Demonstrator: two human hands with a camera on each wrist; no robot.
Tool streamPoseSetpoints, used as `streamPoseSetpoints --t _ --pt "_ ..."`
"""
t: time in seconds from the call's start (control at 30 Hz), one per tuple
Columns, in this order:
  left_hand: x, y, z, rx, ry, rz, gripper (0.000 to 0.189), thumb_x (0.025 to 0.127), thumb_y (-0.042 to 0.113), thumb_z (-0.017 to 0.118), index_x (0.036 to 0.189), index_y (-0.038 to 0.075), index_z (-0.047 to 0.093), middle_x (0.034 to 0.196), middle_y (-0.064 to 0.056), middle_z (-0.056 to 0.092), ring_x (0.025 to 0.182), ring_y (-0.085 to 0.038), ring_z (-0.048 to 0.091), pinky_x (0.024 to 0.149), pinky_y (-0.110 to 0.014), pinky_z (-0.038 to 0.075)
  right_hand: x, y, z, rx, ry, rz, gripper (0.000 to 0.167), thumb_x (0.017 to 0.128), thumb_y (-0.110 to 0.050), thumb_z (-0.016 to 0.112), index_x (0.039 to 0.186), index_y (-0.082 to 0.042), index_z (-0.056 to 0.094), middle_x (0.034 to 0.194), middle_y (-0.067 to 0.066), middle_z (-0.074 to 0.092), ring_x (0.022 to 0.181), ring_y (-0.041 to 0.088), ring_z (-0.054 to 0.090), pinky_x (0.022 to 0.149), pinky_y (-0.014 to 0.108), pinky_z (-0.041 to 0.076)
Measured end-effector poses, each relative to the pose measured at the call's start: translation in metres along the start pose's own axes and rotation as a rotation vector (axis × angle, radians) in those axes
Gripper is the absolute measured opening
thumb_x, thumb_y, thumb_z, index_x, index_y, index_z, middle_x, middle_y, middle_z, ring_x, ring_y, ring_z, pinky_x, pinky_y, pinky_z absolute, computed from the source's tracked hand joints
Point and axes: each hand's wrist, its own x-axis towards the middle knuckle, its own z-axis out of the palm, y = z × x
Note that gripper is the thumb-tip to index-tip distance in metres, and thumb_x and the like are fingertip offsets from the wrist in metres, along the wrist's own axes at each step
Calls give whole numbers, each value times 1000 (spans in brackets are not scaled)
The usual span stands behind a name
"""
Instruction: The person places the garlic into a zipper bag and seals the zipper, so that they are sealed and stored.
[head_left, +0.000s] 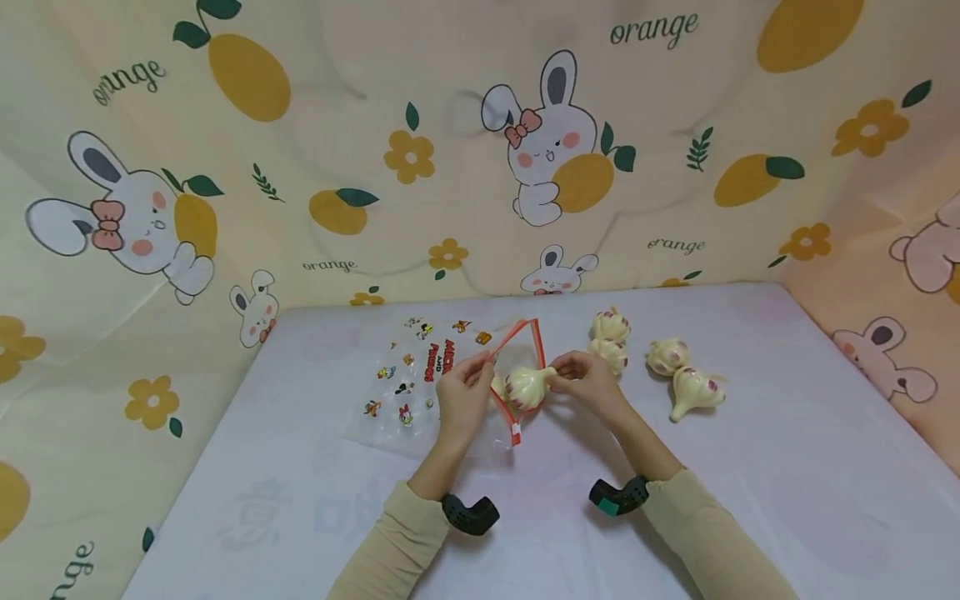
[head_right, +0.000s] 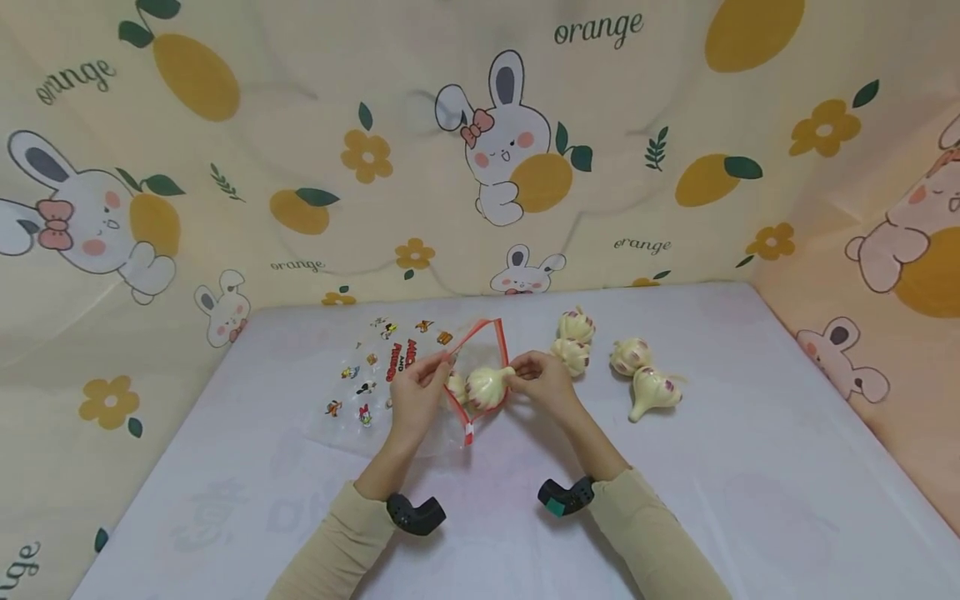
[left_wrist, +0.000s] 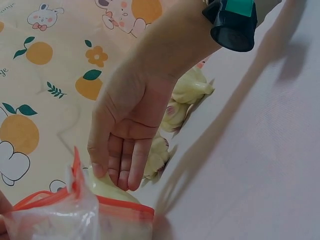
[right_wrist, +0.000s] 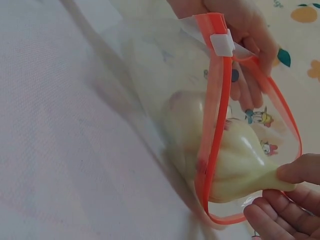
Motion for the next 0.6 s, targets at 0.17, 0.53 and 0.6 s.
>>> streamPoseSetpoints --t 0.17,0.53,0.6 --pt "5 -14 2 -3 19 5 23 88 0 62 108 -7 69 106 -25 72 100 -40 70 79 -20 62 2 0 -1 -21 -3 -2 26 82 0 71 100 15 60 85 21 70 67 -3 58 63 10 54" --pt "5 -14 1 -23 6 -18 23 88 2 61 108 -5 70 105 -24 73 100 -40 70 75 -13 60 4 5 0 -16 -5 11 24 79 3 71 96 15 59 78 7 68 66 -3 57 61 10 52" --pt "5 -13 1 -26 3 -25 23 88 2 61 109 -5 70 106 -24 73 101 -40 70 77 -15 60 4 5 0 -25 -9 9 23 80 3 71 95 16 59 78 9 68 65 -3 56 61 10 52"
